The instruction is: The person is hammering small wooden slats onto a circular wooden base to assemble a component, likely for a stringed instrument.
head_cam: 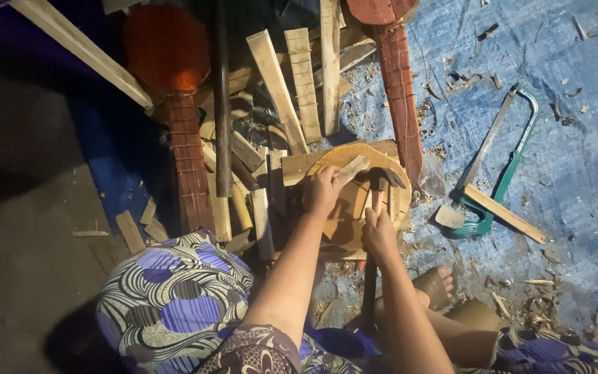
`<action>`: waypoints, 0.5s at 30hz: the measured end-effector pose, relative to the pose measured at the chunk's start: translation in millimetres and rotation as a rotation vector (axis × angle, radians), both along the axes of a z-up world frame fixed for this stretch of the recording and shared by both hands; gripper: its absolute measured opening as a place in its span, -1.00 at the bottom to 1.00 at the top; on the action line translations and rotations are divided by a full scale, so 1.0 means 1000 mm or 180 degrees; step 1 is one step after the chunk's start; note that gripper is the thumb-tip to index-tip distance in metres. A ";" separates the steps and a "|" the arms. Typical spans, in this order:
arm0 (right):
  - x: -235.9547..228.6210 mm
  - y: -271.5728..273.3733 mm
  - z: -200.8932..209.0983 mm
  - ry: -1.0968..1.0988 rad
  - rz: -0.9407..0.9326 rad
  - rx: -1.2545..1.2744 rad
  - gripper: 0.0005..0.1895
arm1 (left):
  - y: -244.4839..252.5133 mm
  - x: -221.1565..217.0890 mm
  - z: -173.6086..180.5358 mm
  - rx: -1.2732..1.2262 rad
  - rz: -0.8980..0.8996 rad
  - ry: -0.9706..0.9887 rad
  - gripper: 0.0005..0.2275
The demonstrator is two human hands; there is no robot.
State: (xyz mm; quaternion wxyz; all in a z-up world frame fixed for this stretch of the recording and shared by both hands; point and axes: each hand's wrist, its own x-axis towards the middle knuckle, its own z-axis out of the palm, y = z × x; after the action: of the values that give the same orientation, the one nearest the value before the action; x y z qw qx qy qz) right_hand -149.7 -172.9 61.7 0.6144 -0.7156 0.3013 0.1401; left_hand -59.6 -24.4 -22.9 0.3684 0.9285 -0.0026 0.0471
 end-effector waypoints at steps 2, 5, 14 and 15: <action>0.001 -0.001 0.003 -0.0072 0.0038 0.0061 -0.72 | 0.000 0.000 -0.006 -0.0095 0.0110 0.0007 -0.84; 0.001 -0.003 -0.005 -0.0003 0.0003 -0.0067 -0.70 | 0.002 0.002 -0.019 -0.0065 0.0149 -0.0040 -0.91; 0.000 -0.005 -0.001 0.0030 0.0139 -0.0109 -0.70 | 0.003 0.001 -0.016 0.0059 0.0116 -0.0350 -0.86; -0.001 -0.001 0.003 -0.0020 0.0131 -0.0132 -0.71 | 0.003 0.000 -0.010 0.0020 0.0123 -0.0252 -0.88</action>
State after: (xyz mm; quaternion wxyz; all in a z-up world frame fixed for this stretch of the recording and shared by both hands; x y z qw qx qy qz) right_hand -150.4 -173.9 64.8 0.5974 -0.7347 0.2874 0.1441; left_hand -59.4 -21.6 -33.1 0.3642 0.9269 0.0006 0.0909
